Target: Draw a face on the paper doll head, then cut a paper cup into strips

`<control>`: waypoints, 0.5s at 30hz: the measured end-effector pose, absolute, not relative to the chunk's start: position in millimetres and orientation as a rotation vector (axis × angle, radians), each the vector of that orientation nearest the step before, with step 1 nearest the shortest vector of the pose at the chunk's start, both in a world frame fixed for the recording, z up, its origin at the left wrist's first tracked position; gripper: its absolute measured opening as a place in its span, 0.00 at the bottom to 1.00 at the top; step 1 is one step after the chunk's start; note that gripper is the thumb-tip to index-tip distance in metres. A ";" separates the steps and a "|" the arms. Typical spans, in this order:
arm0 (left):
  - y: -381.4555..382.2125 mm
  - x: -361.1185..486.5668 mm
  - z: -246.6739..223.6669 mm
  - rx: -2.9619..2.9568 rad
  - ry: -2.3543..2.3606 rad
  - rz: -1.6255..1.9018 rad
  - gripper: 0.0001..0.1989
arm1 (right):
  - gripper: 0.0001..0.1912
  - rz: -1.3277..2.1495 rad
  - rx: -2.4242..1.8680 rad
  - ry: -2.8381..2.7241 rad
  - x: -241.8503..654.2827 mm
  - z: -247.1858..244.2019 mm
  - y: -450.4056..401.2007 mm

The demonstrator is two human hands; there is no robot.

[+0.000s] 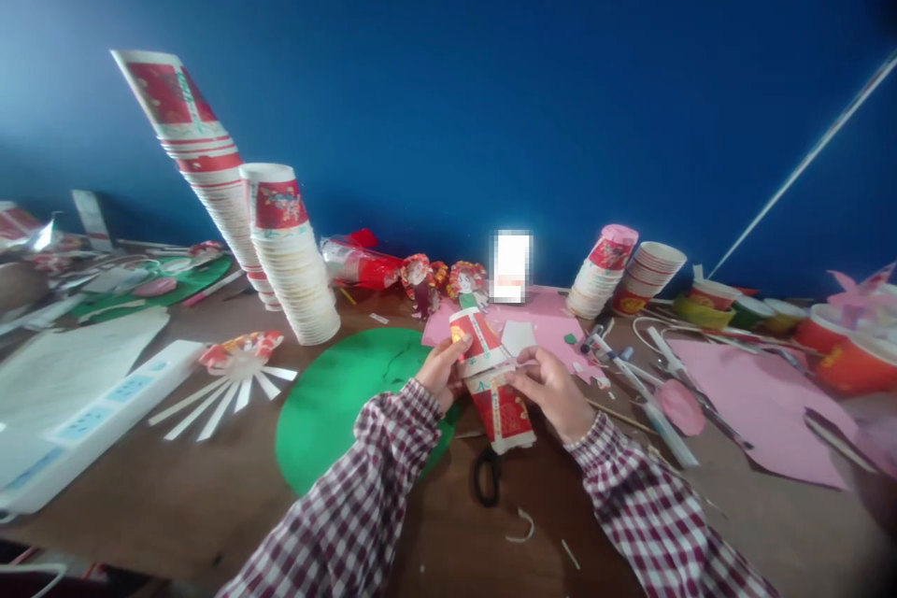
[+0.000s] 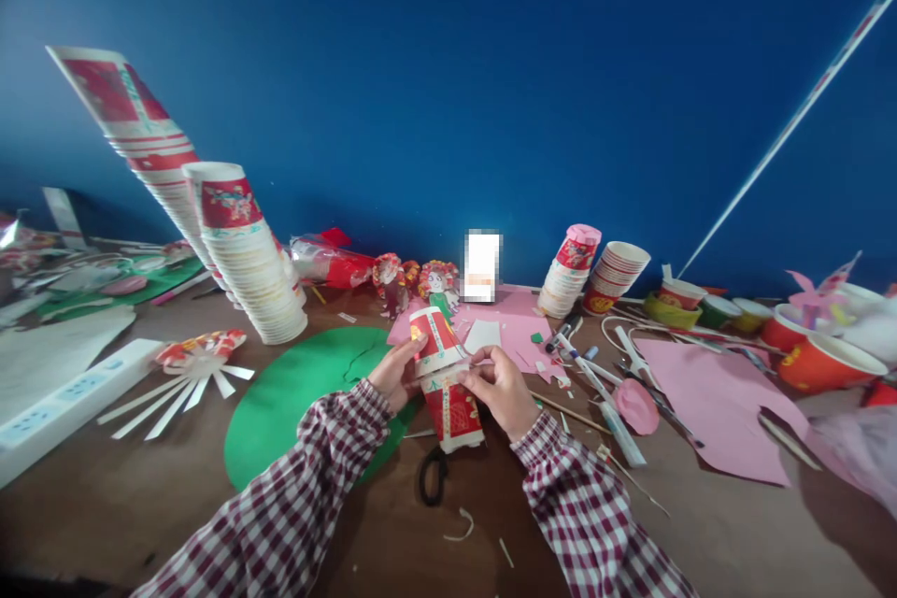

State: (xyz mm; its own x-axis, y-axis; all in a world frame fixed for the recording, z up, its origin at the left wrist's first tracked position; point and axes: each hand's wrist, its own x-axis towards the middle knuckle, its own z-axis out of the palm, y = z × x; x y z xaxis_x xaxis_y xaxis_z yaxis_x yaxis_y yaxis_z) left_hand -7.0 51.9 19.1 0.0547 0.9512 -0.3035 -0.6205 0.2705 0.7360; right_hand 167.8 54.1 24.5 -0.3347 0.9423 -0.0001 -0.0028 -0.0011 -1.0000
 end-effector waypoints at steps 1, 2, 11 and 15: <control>52.0 -8.1 20.0 0.458 0.880 1.267 0.15 | 0.19 1.444 -1.032 -1.472 171.6 25.3 56.7; 52.2 -9.3 20.6 0.446 0.876 1.276 0.15 | 0.18 1.429 -1.044 -1.484 176.5 25.8 60.3; 54.5 -14.4 17.1 0.445 0.848 1.301 0.18 | 0.15 0.367 -1.505 -1.663 223.7 23.1 91.8; 56.5 -14.2 17.8 0.431 0.830 1.332 0.17 | 0.11 0.176 -1.404 -2.124 206.3 32.6 70.1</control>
State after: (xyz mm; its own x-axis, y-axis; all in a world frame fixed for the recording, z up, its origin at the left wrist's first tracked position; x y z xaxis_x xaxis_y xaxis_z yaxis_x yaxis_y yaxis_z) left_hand -14.2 56.5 17.8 0.0175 0.9597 -0.2805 -0.6745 0.2184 0.7052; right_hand 206.3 70.1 32.6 -0.2771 0.8767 0.3931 0.8001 0.4371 -0.4109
